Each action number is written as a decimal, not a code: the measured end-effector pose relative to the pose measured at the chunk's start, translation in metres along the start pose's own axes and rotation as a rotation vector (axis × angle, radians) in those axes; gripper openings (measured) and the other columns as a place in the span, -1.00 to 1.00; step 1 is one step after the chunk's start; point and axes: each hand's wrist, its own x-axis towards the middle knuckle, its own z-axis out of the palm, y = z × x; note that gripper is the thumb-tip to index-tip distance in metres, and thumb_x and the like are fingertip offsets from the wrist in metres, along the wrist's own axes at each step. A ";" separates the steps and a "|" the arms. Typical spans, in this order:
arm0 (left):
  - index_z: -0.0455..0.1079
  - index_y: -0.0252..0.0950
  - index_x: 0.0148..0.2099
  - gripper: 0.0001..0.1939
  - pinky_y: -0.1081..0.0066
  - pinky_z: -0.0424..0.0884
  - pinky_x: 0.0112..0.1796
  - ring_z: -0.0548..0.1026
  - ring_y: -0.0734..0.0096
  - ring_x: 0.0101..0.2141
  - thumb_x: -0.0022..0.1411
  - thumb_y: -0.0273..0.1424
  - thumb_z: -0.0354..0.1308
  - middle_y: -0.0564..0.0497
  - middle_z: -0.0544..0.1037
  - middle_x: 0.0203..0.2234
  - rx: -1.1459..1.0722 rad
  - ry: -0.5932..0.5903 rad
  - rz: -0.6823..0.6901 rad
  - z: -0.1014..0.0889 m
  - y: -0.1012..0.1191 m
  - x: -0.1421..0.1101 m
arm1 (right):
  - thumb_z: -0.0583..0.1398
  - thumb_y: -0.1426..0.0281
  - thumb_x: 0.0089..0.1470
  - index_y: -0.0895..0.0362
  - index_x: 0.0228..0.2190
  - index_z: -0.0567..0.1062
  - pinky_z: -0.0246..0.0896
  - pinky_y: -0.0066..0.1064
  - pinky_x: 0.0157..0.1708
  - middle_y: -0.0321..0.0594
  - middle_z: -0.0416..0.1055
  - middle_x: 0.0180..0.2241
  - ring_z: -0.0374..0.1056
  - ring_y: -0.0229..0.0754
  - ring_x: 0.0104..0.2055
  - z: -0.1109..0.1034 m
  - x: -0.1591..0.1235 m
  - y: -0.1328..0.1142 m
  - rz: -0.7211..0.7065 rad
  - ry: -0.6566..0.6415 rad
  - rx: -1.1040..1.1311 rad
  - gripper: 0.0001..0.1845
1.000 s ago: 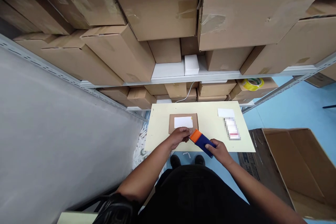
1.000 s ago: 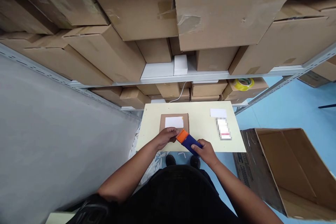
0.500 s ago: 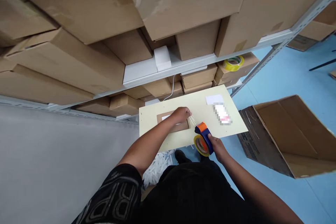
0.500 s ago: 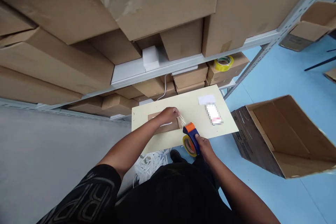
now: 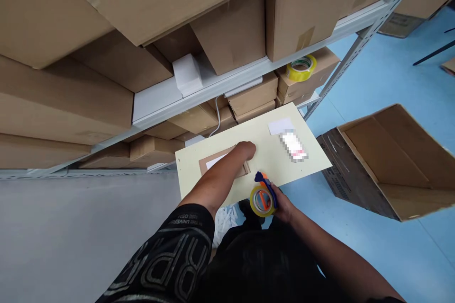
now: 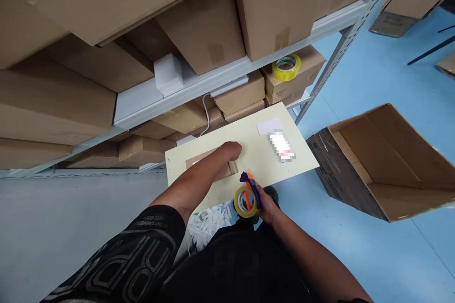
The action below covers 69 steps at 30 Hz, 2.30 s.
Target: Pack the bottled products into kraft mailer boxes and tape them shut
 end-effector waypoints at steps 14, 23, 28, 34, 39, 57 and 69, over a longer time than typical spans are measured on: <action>0.52 -0.38 0.03 -0.63 0.03 0.13 0.20 0.31 -0.02 0.15 0.14 -0.54 0.20 -0.30 0.49 0.04 -0.029 0.389 0.039 0.019 -0.027 -0.017 | 0.16 -0.05 0.27 0.14 -0.03 0.56 0.40 -0.09 0.10 -0.09 0.65 -0.17 0.58 0.01 -0.07 0.010 0.026 0.006 0.080 -0.051 0.001 -0.45; -0.03 0.05 0.51 0.04 -0.16 -0.06 0.31 -0.12 -0.06 0.46 0.06 -0.63 0.20 -0.06 -0.05 0.51 -0.040 0.266 0.078 0.114 -0.151 -0.141 | 0.14 -0.04 0.28 0.19 -0.03 0.55 0.39 -0.11 0.12 -0.07 0.64 -0.15 0.58 -0.01 -0.09 0.009 0.031 0.012 0.084 -0.060 -0.004 -0.44; -0.11 0.02 0.54 0.20 0.15 0.10 0.29 -0.16 -0.01 0.48 -0.04 -0.40 0.44 -0.06 -0.11 0.52 -0.038 0.239 0.159 0.153 -0.178 -0.159 | 0.13 -0.06 0.27 0.15 -0.06 0.56 0.39 -0.11 0.11 -0.08 0.64 -0.16 0.58 0.01 -0.06 0.007 0.036 0.014 0.076 -0.042 -0.065 -0.45; -0.06 -0.05 0.54 0.13 0.10 0.15 0.24 0.08 -0.20 0.37 0.06 0.02 0.39 -0.09 -0.10 0.51 -0.064 0.407 0.093 0.194 -0.153 -0.167 | 0.11 -0.04 0.28 0.15 -0.02 0.54 0.36 -0.02 0.15 -0.05 0.63 -0.09 0.55 0.03 0.00 0.022 0.040 -0.010 0.086 -0.034 -0.065 -0.45; -0.09 -0.14 0.55 0.18 0.05 0.21 0.21 0.16 -0.23 0.29 0.06 0.14 0.34 -0.13 -0.08 0.51 -0.164 0.512 -0.151 0.217 -0.112 -0.174 | 0.11 -0.04 0.28 0.20 0.00 0.53 0.39 -0.06 0.11 -0.02 0.63 -0.13 0.56 0.03 -0.06 0.048 0.055 -0.060 0.101 -0.038 -0.111 -0.41; -0.09 -0.17 0.56 0.17 0.06 0.32 0.10 0.26 -0.18 0.16 0.09 0.22 0.27 -0.08 -0.06 0.51 -0.374 0.626 -0.476 0.214 -0.048 -0.152 | 0.14 -0.07 0.26 0.17 -0.01 0.50 0.47 -0.08 -0.07 -0.05 0.62 -0.19 0.55 0.01 -0.15 0.068 0.082 -0.109 0.102 0.001 -0.318 -0.41; -0.19 -0.26 0.57 0.29 0.00 0.28 0.12 0.20 -0.27 0.20 0.04 0.26 0.27 -0.20 -0.08 0.51 -0.368 0.561 -0.372 0.209 -0.047 -0.160 | 0.18 -0.07 0.22 0.13 -0.08 0.54 0.46 -0.14 -0.04 -0.10 0.63 -0.21 0.55 -0.03 -0.15 0.059 0.081 -0.087 0.111 0.016 -0.234 -0.46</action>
